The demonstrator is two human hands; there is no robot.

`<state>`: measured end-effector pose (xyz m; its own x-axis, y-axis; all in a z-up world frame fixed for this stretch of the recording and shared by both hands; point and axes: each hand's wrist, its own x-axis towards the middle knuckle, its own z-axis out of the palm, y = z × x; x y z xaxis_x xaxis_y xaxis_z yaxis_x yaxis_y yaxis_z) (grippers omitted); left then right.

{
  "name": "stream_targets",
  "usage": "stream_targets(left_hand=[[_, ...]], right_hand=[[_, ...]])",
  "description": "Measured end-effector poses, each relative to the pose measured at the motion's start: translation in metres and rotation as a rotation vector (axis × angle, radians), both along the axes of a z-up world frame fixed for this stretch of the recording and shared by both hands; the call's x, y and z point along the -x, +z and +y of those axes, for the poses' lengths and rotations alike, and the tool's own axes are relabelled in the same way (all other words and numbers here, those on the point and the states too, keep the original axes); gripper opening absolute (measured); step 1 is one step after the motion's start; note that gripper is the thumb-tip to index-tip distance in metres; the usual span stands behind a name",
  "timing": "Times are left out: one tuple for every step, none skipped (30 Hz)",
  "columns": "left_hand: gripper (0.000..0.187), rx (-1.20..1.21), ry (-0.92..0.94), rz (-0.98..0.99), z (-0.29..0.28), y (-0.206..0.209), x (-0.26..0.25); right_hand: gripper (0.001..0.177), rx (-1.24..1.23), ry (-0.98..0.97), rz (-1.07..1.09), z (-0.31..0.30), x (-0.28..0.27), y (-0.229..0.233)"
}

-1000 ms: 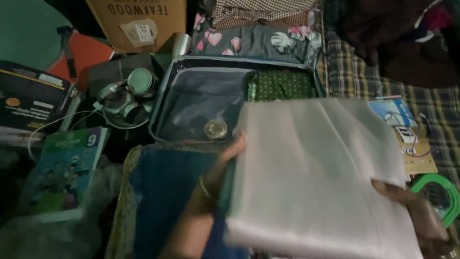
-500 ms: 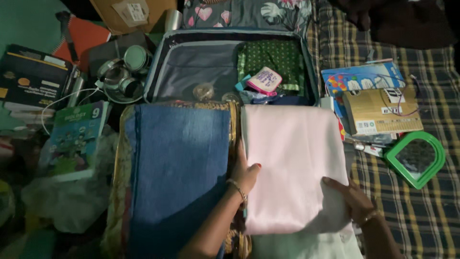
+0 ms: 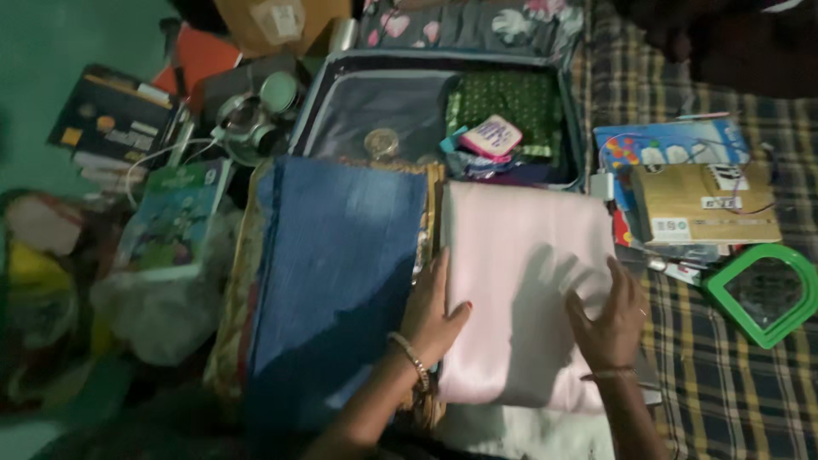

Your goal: The person folds and packs various clothing items into an open suitcase. They handle shirts, pants, and other garments, arranging them neatly inside the suitcase.

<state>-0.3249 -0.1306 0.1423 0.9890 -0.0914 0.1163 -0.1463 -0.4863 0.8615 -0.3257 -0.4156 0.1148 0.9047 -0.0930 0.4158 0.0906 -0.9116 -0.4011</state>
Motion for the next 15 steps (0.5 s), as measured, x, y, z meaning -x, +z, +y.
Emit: stream_targets(left_hand=[[0.075,-0.003,0.021,-0.091,0.011,0.01,0.007],[0.065,-0.009,0.04,-0.192,0.024,0.02,0.009],[0.059,-0.054,0.09,-0.214,0.039,0.029,0.012],[0.054,-0.096,0.138,-0.237,0.055,0.038,0.012],[0.054,-0.256,0.207,-0.298,0.073,0.045,0.007],[0.053,-0.415,0.276,-0.356,0.09,0.053,0.002],[0.058,-0.609,0.327,-0.276,0.102,0.059,-0.001],[0.064,-0.801,0.375,-0.194,0.114,0.063,-0.004],[0.07,-0.993,0.423,-0.108,0.125,0.067,-0.006],[0.072,-0.93,0.435,0.06,0.134,0.068,-0.003],[0.074,-0.861,0.447,0.225,0.143,0.068,-0.001],[0.076,-0.788,0.458,0.388,0.153,0.066,0.001],[0.076,-0.707,0.466,0.335,0.162,0.062,0.004],[0.076,-0.623,0.474,0.28,0.169,0.055,0.008],[0.076,-0.539,0.483,0.225,0.175,0.047,0.01]], right_hand=[[0.072,-0.046,0.048,-0.02,0.017,-0.003,0.005],[0.07,-0.186,0.15,-0.029,0.039,-0.006,0.009],[0.068,-0.326,0.251,-0.038,0.062,-0.005,0.012],[0.069,-0.37,0.315,0.018,0.084,-0.003,0.016],[0.071,-0.414,0.379,0.075,0.108,0.001,0.019],[0.072,-0.494,0.468,0.129,0.135,0.007,0.022],[0.073,-0.573,0.556,0.184,0.162,0.014,0.026],[0.076,-0.557,0.616,0.209,0.184,0.02,0.029],[0.08,-0.541,0.675,0.234,0.203,0.025,0.032],[0.084,-0.465,0.654,0.271,0.221,0.026,0.034],[0.087,-0.388,0.631,0.307,0.237,0.026,0.035],[0.09,-0.311,0.608,0.341,0.249,0.026,0.034],[0.09,-0.284,0.6,0.303,0.258,0.029,0.033],[0.09,-0.256,0.593,0.262,0.263,0.033,0.031],[0.089,-0.227,0.585,0.221,0.268,0.034,0.028]])
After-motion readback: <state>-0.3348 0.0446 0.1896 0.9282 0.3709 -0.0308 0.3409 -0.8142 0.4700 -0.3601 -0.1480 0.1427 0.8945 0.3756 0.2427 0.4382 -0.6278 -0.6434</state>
